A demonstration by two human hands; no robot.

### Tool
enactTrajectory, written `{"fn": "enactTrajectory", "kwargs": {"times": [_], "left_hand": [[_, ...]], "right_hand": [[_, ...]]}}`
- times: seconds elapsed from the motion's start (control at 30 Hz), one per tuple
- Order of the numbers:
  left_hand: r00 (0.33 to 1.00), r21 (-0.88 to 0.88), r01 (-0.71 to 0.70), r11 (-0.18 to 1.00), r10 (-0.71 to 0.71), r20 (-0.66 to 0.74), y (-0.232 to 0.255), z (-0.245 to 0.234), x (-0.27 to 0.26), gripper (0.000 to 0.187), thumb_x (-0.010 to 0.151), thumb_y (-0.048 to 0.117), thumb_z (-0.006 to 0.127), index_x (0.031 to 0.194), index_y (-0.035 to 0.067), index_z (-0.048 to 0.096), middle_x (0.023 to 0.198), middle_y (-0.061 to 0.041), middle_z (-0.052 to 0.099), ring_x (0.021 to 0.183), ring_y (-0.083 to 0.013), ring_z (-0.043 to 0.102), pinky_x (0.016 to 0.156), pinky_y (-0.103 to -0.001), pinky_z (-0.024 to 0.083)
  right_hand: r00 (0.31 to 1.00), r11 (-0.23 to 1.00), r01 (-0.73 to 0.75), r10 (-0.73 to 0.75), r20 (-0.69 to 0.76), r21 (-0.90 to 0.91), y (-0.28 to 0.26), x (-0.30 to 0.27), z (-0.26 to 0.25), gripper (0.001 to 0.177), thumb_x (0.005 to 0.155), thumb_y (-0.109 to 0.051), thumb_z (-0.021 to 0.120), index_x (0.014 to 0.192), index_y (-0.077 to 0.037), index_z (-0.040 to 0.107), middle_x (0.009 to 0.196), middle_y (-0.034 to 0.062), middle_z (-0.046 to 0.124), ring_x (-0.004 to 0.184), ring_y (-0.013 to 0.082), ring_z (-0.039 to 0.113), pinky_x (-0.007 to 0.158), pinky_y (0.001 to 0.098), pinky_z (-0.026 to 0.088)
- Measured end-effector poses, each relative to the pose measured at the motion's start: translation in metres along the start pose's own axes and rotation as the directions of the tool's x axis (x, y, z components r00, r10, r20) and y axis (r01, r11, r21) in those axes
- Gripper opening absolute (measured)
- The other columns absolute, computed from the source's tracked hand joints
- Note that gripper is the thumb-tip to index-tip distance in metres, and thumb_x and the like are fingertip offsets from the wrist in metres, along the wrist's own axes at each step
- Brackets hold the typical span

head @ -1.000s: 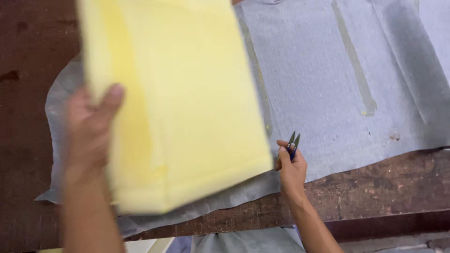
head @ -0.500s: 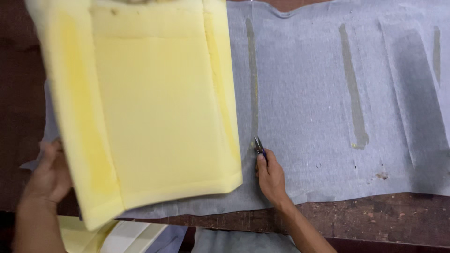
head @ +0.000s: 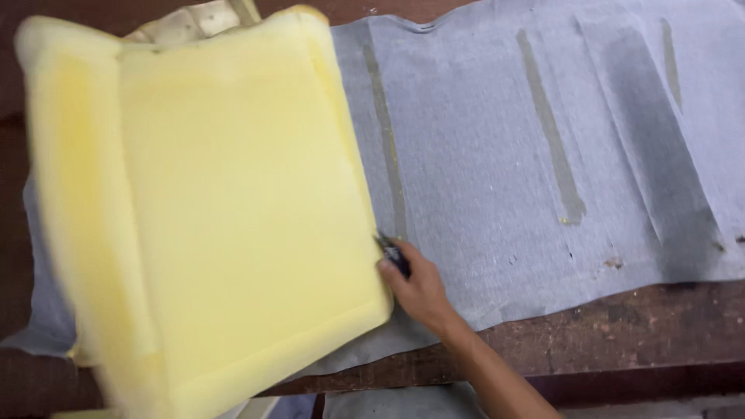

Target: The person uses a utility knife to cut a yellow foam cushion along its edges. The foam is placed on a gray protective sheet on a wooden workbench. The person rotates the foam and continues cutting along different sides to separate a section.

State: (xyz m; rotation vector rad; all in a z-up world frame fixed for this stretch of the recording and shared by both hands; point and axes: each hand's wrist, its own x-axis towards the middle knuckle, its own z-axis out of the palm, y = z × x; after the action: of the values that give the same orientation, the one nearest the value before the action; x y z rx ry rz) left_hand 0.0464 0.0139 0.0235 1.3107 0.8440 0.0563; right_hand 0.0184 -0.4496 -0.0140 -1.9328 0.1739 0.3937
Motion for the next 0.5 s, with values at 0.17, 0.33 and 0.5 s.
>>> {"fn": "enactTrajectory", "kwargs": {"times": [0.17, 0.33, 0.5], "left_hand": [[0.998, 0.106, -0.067, 0.992, 0.066, 0.01, 0.024, -0.03, 0.025, 0.078, 0.092, 0.057, 0.06, 0.147, 0.002, 0.05, 0.132, -0.023, 0.062, 0.113, -0.0378, 0.064, 0.092, -0.054, 0.05], [0.992, 0.21, -0.112, 0.971, 0.122, -0.034, 0.046, -0.069, 0.034, 0.077, 0.092, 0.051, 0.065, 0.148, 0.001, 0.049, 0.131, -0.025, 0.061, 0.112, -0.0402, 0.063, 0.091, -0.055, 0.05], [0.989, 0.371, -0.119, 0.921, 0.145, -0.043, 0.066, -0.089, 0.053, 0.077, 0.091, 0.044, 0.069, 0.15, -0.001, 0.048, 0.13, -0.027, 0.06, 0.112, -0.0426, 0.062, 0.091, -0.056, 0.049]], "right_hand": [[0.976, 0.99, 0.112, -0.125, -0.176, -0.081, -0.017, 0.001, 0.029, 0.046, 0.1, -0.026, 0.057, 0.14, -0.003, 0.058, 0.09, 0.0104, 0.07, 0.078, 0.0197, 0.065, 0.071, 0.0359, 0.054], [0.983, 0.942, 0.108, -0.149, -0.107, -0.317, -0.028, 0.008, 0.032, 0.043, 0.099, -0.023, 0.058, 0.137, -0.004, 0.06, 0.099, 0.0195, 0.075, 0.086, 0.0304, 0.07, 0.079, 0.0427, 0.054], [0.934, 0.819, -0.199, 0.325, 0.148, -0.538, -0.026, 0.016, -0.004, 0.04, 0.102, -0.028, 0.052, 0.138, -0.013, 0.058, 0.088, 0.0149, 0.076, 0.075, 0.0332, 0.071, 0.071, 0.0468, 0.056]]}}
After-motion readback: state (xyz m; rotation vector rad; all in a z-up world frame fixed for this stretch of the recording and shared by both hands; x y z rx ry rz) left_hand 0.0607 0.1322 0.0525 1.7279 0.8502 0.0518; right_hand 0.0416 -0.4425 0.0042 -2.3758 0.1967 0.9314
